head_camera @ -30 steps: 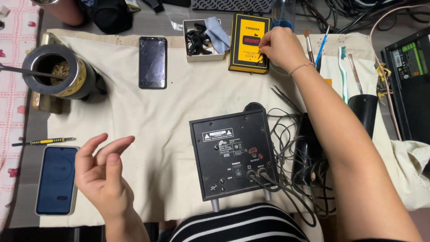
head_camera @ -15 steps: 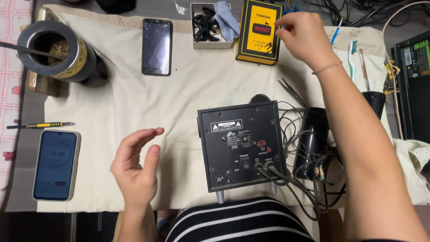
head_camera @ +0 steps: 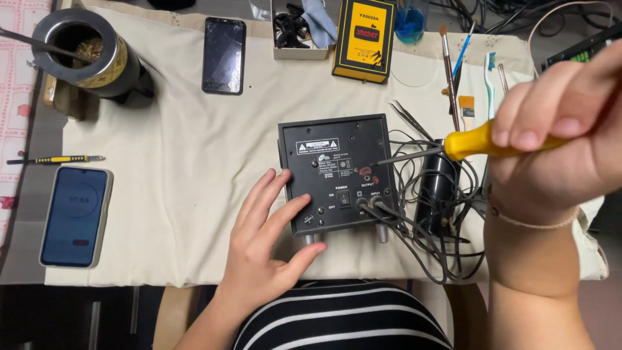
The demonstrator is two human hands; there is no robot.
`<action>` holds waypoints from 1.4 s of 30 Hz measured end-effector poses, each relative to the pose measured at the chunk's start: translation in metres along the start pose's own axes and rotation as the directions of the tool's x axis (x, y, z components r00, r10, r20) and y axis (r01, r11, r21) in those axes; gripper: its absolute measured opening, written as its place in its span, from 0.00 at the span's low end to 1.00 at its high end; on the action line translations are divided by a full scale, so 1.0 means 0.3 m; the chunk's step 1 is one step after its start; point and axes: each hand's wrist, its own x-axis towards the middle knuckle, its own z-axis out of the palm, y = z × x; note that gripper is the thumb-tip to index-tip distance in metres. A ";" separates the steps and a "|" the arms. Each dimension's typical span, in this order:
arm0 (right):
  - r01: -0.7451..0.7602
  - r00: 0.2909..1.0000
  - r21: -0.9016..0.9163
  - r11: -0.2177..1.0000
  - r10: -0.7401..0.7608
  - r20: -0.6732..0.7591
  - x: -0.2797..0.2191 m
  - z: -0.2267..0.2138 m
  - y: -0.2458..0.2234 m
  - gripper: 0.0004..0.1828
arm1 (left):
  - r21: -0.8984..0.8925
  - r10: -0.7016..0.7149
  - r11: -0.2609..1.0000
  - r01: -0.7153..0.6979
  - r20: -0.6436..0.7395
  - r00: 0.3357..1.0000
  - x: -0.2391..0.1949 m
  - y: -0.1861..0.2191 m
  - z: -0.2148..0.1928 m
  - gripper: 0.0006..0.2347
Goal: The person uses a yellow screwdriver to tighten screws on the back panel of a black electronic device. They then switch to a smaller screwdriver to work on additional screws on the same device while it rests on their lap.
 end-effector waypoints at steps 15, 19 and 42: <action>0.144 0.986 -0.099 0.985 -0.151 -0.065 0.010 0.197 0.008 0.14 | 0.012 -0.117 0.993 0.117 -0.048 0.992 -0.053 -0.031 0.017 0.22; 0.172 0.983 -0.111 0.979 -0.178 -0.047 0.003 0.197 0.006 0.14 | 0.010 -0.107 0.994 0.108 -0.050 0.993 -0.055 -0.038 0.020 0.22; 0.146 0.988 -0.240 0.960 -0.130 0.081 0.008 0.227 -0.019 0.16 | -0.001 -0.094 0.996 0.094 -0.056 0.994 -0.056 -0.045 0.020 0.22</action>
